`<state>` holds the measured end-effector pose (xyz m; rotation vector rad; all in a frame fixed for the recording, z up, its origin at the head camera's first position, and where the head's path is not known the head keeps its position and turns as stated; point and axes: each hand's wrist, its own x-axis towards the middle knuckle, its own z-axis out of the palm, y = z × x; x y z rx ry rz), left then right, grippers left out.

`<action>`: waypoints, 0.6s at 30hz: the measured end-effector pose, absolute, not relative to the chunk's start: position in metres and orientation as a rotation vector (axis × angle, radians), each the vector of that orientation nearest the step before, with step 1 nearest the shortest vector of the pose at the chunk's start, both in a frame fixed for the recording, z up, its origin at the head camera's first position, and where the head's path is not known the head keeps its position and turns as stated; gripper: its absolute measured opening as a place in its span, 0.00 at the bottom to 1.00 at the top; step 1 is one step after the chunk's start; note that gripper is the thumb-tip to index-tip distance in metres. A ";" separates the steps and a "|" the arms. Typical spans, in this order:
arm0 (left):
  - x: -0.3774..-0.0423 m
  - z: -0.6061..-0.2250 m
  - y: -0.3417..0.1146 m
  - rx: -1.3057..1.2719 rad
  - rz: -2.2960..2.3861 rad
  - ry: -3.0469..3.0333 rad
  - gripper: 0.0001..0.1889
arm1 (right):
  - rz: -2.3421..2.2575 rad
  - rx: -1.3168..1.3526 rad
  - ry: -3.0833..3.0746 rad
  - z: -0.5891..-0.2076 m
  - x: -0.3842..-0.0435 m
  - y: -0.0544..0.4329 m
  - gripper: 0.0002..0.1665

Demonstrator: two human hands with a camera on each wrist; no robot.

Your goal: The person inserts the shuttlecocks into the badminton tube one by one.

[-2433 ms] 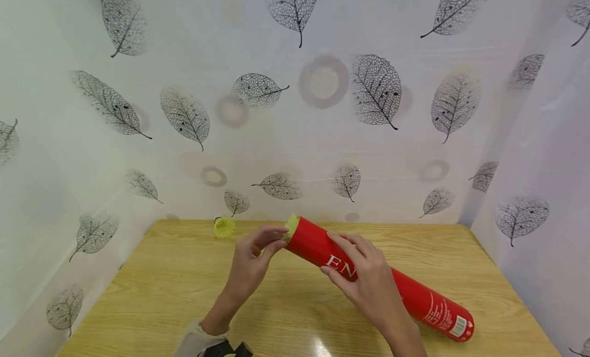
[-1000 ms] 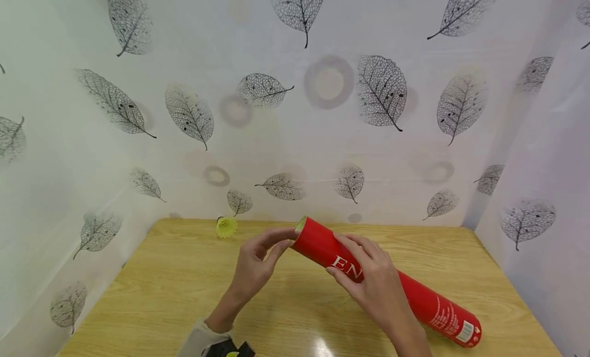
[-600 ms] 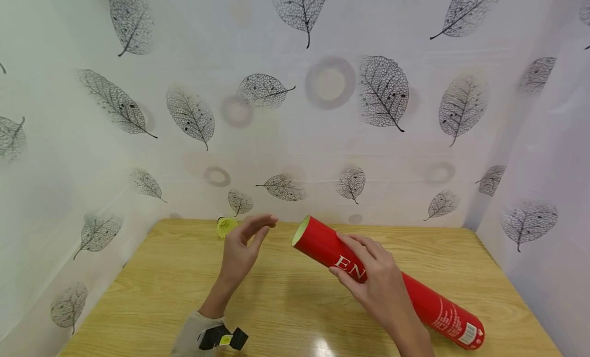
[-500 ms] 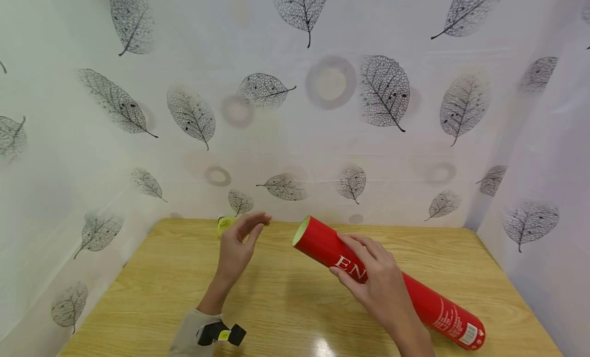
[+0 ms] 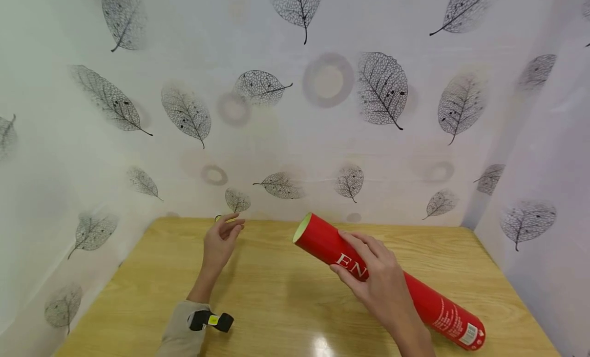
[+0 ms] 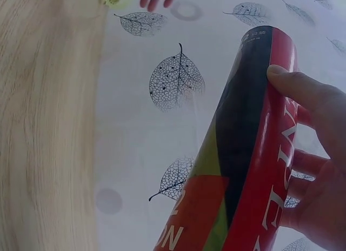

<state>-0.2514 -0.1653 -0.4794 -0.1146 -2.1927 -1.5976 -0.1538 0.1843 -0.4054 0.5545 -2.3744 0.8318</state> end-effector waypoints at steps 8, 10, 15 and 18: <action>-0.262 -0.500 -0.180 0.138 -1.618 -2.293 0.22 | 0.848 0.532 -2.360 -0.401 -0.153 0.190 0.45; -0.264 -0.503 -0.182 0.213 -1.594 -2.309 0.22 | 0.847 0.528 -2.355 -0.401 -0.153 0.191 0.45; -0.273 -0.504 -0.188 0.334 -1.566 -2.334 0.25 | 0.839 0.529 -2.338 -0.399 -0.153 0.194 0.45; -0.278 -0.504 -0.192 0.372 -1.572 -2.345 0.26 | 0.844 0.531 -2.338 -0.397 -0.153 0.195 0.45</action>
